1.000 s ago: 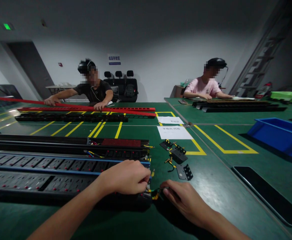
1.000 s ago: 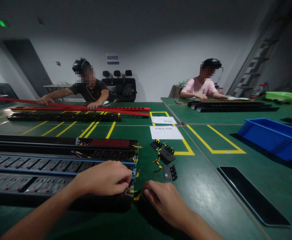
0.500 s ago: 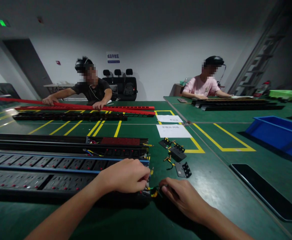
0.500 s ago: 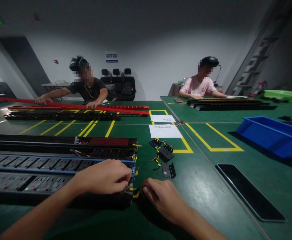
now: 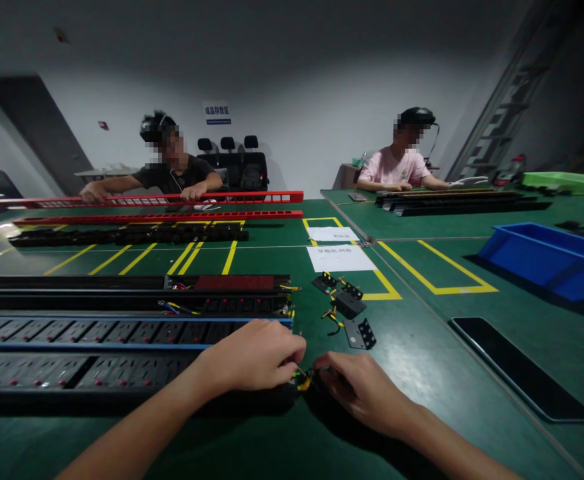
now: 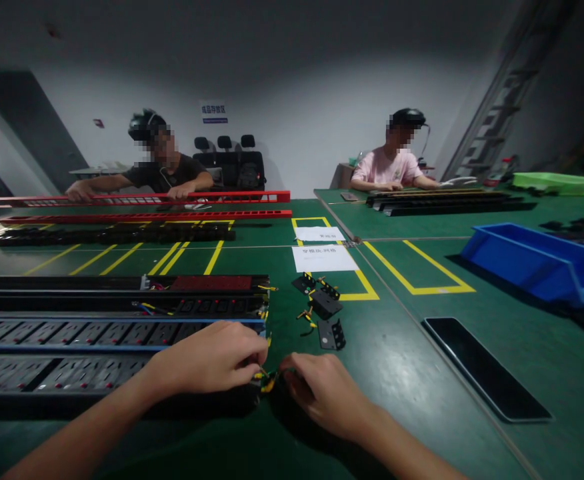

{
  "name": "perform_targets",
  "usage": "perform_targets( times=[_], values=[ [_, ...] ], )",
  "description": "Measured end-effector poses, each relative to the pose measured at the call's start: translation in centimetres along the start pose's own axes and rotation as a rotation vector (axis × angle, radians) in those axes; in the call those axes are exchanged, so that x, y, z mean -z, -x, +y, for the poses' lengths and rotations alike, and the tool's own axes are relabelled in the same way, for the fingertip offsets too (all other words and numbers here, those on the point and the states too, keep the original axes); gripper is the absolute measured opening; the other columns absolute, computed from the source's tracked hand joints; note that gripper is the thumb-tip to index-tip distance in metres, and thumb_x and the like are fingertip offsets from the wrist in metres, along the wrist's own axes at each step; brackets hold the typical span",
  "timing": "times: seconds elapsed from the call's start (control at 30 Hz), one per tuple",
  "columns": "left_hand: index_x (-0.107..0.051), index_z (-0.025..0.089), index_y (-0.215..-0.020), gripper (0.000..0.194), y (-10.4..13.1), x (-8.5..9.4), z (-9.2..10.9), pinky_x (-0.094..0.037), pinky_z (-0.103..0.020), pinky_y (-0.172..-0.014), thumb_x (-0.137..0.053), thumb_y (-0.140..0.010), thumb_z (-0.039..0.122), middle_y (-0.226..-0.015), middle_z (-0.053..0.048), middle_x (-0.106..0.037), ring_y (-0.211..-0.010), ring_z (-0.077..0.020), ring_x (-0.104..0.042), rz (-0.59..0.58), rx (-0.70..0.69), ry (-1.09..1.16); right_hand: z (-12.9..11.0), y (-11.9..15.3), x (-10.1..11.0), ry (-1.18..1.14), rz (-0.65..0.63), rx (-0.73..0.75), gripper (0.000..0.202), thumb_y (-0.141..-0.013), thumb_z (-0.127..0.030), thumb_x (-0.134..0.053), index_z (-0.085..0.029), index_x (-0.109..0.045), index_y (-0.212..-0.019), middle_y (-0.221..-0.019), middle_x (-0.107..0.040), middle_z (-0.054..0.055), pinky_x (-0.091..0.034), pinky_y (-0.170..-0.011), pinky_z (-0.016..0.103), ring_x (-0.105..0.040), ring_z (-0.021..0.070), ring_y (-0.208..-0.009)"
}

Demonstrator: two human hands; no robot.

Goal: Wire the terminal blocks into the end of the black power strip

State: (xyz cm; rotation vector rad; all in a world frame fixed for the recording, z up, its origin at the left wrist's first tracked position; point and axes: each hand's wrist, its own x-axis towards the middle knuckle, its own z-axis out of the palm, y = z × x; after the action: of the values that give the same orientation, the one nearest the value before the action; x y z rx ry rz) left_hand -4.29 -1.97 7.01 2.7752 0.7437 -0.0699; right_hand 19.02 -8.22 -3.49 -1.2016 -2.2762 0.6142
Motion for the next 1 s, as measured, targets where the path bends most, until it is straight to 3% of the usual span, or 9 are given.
perform_targets(
  times=[0.13, 0.33, 0.63, 0.87, 1.0],
  values=[
    [-0.068, 0.021, -0.088, 0.010, -0.2, -0.4, 0.2, -0.039, -0.029, -0.064, -0.059, -0.089, 0.019, -0.082, -0.002, -0.072, -0.078, -0.0202, -0.067, -0.002, 0.007, -0.011, 0.1, 0.2, 0.1, 0.050, 0.006, 0.021, 0.026, -0.091, -0.016, -0.050, -0.021, -0.065, -0.111, -0.073, -0.068, -0.001, -0.034, -0.060, 0.027, -0.058, 0.0151, -0.060],
    [-0.067, 0.022, -0.085, 0.010, -0.4, -0.9, 0.2, -0.039, -0.030, -0.063, -0.059, -0.089, 0.019, -0.080, -0.001, -0.073, -0.077, -0.0204, -0.068, 0.020, -0.007, -0.034, 0.4, 0.3, 0.0, 0.084, 0.057, 0.098, 0.027, -0.089, -0.017, -0.049, -0.020, -0.070, -0.106, -0.077, -0.071, 0.003, -0.036, -0.062, 0.028, -0.062, 0.0164, -0.064],
    [-0.067, 0.022, -0.083, 0.009, -0.6, -0.9, 0.5, -0.039, -0.029, -0.063, -0.061, -0.090, 0.020, -0.078, -0.001, -0.072, -0.076, -0.0207, -0.068, 0.000, 0.005, -0.035, 0.2, 0.2, 0.1, 0.083, 0.014, 0.087, 0.040, -0.081, -0.015, -0.052, -0.018, -0.072, -0.115, -0.080, -0.075, 0.004, -0.039, -0.063, 0.028, -0.066, 0.0177, -0.066],
    [-0.066, 0.022, -0.093, 0.014, -0.7, -1.5, 1.3, -0.041, -0.031, -0.064, -0.053, -0.097, 0.024, -0.082, -0.005, -0.073, -0.078, -0.0250, -0.069, -0.016, 0.069, -0.163, 0.1, 0.1, 0.3, 0.089, 0.002, 0.081, 0.040, -0.078, -0.013, -0.054, -0.018, -0.073, -0.113, -0.081, -0.076, 0.004, -0.040, -0.062, 0.028, -0.067, 0.0181, -0.066],
    [-0.063, 0.022, -0.095, 0.015, -0.9, -1.9, 2.0, -0.043, -0.034, -0.062, -0.048, -0.099, 0.021, -0.083, -0.007, -0.073, -0.078, -0.0289, -0.071, -0.039, 0.075, -0.242, 0.3, 0.1, 0.0, 0.081, 0.019, 0.091, 0.034, -0.087, -0.014, -0.052, -0.019, -0.071, -0.114, -0.082, -0.075, 0.004, -0.036, -0.060, 0.027, -0.065, 0.0167, -0.065]
  ],
)
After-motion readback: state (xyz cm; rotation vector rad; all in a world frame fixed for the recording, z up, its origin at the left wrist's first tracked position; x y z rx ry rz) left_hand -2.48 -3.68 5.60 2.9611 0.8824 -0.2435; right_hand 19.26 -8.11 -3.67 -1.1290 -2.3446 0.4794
